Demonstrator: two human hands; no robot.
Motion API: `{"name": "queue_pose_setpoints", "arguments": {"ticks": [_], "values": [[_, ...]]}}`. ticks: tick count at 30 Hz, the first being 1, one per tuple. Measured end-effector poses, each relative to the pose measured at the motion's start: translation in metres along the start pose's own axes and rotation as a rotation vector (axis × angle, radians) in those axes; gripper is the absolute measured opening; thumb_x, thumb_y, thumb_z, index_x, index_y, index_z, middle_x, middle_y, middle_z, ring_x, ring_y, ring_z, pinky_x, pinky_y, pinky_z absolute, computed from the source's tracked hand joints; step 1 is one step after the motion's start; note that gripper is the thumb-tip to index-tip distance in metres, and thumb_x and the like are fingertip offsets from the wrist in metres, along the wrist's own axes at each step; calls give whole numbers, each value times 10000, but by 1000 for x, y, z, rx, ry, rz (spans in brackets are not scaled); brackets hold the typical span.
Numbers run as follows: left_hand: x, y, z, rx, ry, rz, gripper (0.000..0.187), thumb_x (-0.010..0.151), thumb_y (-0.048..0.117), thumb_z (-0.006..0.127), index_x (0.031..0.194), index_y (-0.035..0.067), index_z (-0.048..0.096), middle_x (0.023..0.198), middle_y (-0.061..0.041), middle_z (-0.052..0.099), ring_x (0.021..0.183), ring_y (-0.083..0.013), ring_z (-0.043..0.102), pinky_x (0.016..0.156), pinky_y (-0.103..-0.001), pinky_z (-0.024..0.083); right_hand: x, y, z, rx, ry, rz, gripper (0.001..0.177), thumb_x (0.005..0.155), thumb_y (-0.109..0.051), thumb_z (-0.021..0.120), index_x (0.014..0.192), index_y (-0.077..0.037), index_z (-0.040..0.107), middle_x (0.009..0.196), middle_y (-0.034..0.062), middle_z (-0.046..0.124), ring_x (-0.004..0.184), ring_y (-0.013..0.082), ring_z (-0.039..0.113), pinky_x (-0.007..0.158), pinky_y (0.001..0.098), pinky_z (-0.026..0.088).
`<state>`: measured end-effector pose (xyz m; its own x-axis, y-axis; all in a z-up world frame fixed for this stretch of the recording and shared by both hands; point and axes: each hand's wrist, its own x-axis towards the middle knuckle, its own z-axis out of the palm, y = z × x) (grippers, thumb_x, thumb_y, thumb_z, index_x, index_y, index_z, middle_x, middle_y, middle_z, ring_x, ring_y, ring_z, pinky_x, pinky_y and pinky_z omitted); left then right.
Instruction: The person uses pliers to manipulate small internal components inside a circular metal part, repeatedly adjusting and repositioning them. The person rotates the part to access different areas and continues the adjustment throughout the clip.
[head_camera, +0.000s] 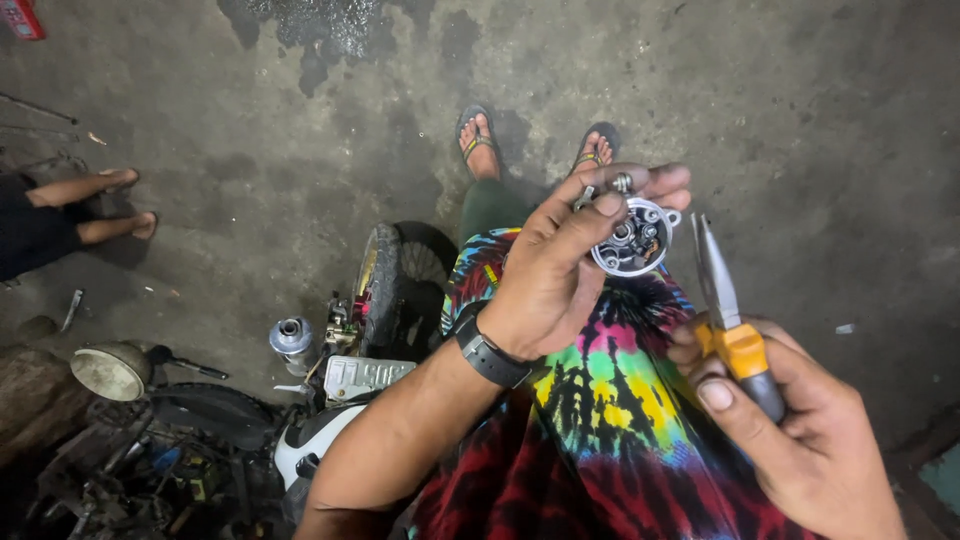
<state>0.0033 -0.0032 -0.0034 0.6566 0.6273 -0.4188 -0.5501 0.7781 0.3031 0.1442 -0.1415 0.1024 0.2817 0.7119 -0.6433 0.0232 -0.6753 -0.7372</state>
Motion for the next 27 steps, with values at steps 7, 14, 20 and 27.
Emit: {"name": "queue_pose_setpoints", "arguments": {"ticks": [7, 14, 20, 27], "values": [[-6, 6, 1, -169, -16, -93, 225, 1103, 99, 611, 1303, -6, 605, 1458, -350, 547, 1380, -504, 537, 1154, -538, 499, -14, -19, 2, 269, 66, 421, 445, 821, -50, 622, 1237, 74, 719, 1259, 193, 832, 1194, 299, 800, 1135, 421, 564], [-6, 6, -1, -221, -22, -163, 144, 1105, 123, 603, 1199, 17, 627, 1463, -389, 508, 1398, -559, 483, 1127, -588, 502, -16, -12, -5, 75, 44, 216, 223, 854, -89, 654, 1002, 57, 737, 1185, 148, 778, 1124, 254, 792, 1030, 380, 615], [-4, -5, 1, -139, -19, -86, 295, 1108, 97, 626, 1359, -56, 596, 1431, -353, 576, 1344, -482, 581, 1120, -522, 540, 1, 3, -1, -36, 130, -125, 182, 883, -43, 677, 1052, 26, 677, 1161, 169, 700, 1156, 286, 723, 1110, 401, 561], [-10, -19, 2, 284, 52, -8, 356, 1046, 157, 593, 1375, 22, 603, 1483, -143, 613, 1215, -180, 669, 639, -188, 389, 32, -5, 21, -331, 383, -383, 434, 791, -108, 905, 1092, 99, 670, 1252, 267, 634, 1210, 353, 635, 1137, 452, 515]]}}
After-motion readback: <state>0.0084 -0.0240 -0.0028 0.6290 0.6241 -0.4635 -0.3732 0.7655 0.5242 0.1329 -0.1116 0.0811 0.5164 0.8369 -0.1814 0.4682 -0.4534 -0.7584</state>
